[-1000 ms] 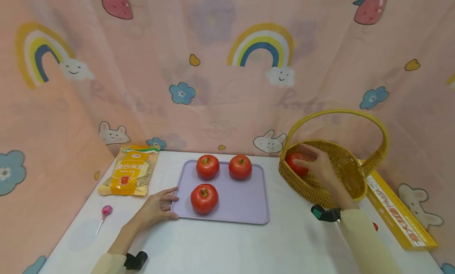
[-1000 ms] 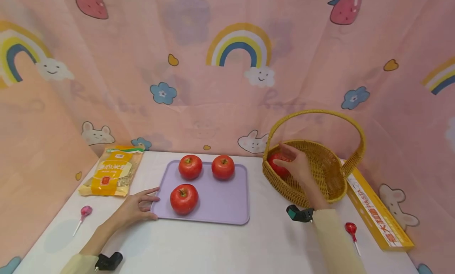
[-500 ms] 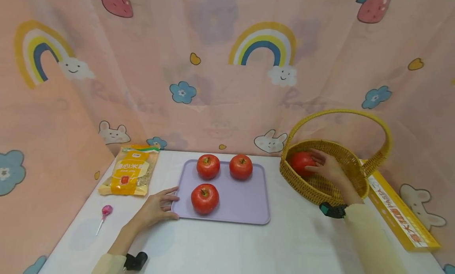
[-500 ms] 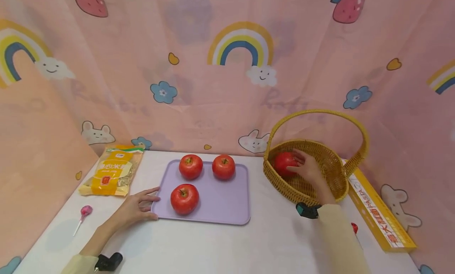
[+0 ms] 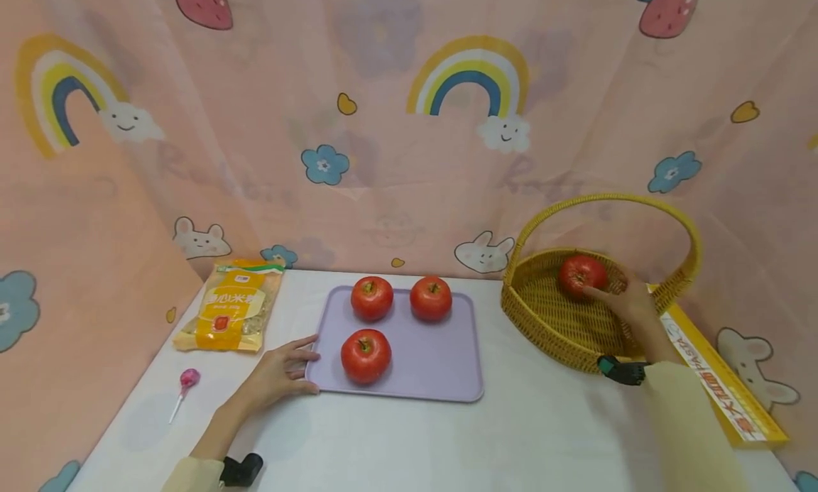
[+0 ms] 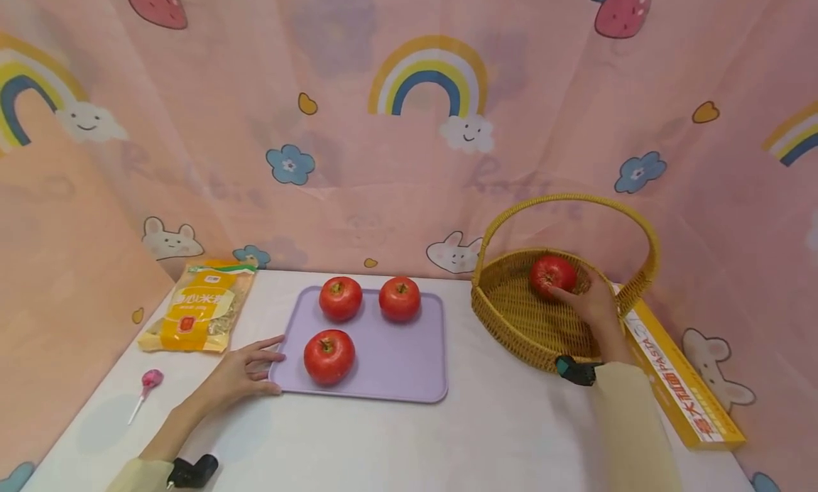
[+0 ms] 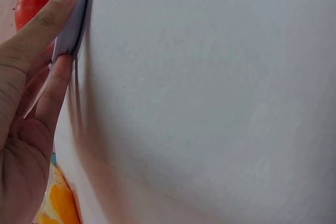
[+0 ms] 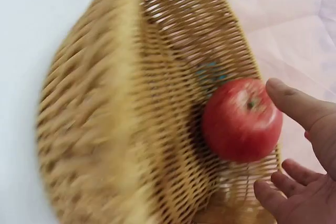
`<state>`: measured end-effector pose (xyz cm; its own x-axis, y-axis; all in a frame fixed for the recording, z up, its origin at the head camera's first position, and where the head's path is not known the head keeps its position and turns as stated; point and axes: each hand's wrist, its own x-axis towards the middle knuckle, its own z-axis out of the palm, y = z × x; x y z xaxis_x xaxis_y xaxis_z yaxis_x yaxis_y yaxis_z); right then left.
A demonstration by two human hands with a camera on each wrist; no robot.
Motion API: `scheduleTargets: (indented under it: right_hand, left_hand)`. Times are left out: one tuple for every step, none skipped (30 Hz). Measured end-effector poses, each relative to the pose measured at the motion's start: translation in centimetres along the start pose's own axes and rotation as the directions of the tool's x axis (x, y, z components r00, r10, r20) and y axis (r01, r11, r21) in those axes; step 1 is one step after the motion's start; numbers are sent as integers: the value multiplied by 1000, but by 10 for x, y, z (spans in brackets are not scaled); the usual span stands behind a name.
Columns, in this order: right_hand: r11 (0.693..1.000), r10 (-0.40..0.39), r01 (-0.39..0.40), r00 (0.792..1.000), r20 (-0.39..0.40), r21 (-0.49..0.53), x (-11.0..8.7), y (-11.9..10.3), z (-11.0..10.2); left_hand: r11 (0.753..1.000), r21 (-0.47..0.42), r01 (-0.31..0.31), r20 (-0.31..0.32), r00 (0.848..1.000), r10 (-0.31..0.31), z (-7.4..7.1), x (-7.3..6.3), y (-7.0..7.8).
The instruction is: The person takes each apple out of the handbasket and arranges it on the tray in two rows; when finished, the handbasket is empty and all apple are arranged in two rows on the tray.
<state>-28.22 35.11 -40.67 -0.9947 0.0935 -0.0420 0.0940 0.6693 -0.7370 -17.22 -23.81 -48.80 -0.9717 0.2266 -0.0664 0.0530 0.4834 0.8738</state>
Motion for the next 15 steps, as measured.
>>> scheduleTargets:
  right_hand:
    - [999, -4, 4, 1000, -1, 34, 3, -3, 0]
    - [998, -2, 2, 1000, -2, 56, 5, -5, 0]
    - [997, 13, -13, 1000, -4, 82, 8, -6, 0]
    - [994, 11, -11, 1000, 4, 108, 10, -7, 1]
    - [992, 8, -9, 1000, 7, 129, 12, -9, 2]
    - [990, -3, 2, 1000, 6, 142, 13, -10, 4]
    - [989, -20, 20, 1000, -5, 147, 14, -11, 5]
    - [989, -32, 36, 999, -26, 142, 14, -12, 7]
    - [989, -49, 55, 998, -47, 141, 15, -14, 10]
    - [987, -80, 88, 995, -64, 137, 14, -16, 12]
    - [987, -83, 94, 992, -93, 131, 14, -18, 14]
    - [986, -75, 92, 990, -118, 142, 15, -20, 16]
    - [984, -55, 77, 989, -140, 162, 15, -22, 18]
    - [976, -23, 55, 989, -148, 213, 15, -23, 19]
    - [934, 35, 10, 992, -120, 358, 16, -25, 19]
  left_hand:
    - [1000, 0, -6, 2, 1000, 6, 0, 0, 0]
    - [1000, -3, -6, 3, 1000, 6, 0, 0, 0]
    - [1000, -3, -8, 5, 1000, 8, 1, 0, 0]
    - [1000, -4, -10, 6, 1000, 10, 1, -1, 0]
    - [1000, 1, -14, 9, 1000, 13, 2, -1, 0]
    - [1000, 10, -16, 10, 1000, 16, 2, -1, -1]
    - [1000, 19, -22, 11, 1000, 22, 2, -2, 0]
    - [999, 28, -23, 8, 1000, 23, 1, -2, 0]
    - [999, 38, -28, 5, 1000, 28, 1, -3, 0]
    - [999, 44, -30, 2, 1000, 30, 0, -3, 0]
    - [998, 51, -28, -1, 1000, 28, -1, -3, 1]
    - [999, 49, -23, -3, 1000, 23, -3, -3, 1]
    - [999, 45, -16, -5, 1000, 16, -4, -3, 2]
    - [999, 35, -11, -4, 1000, 11, -4, -2, 1]
    - [1000, 20, -7, 0, 1000, 7, -5, -2, 1]
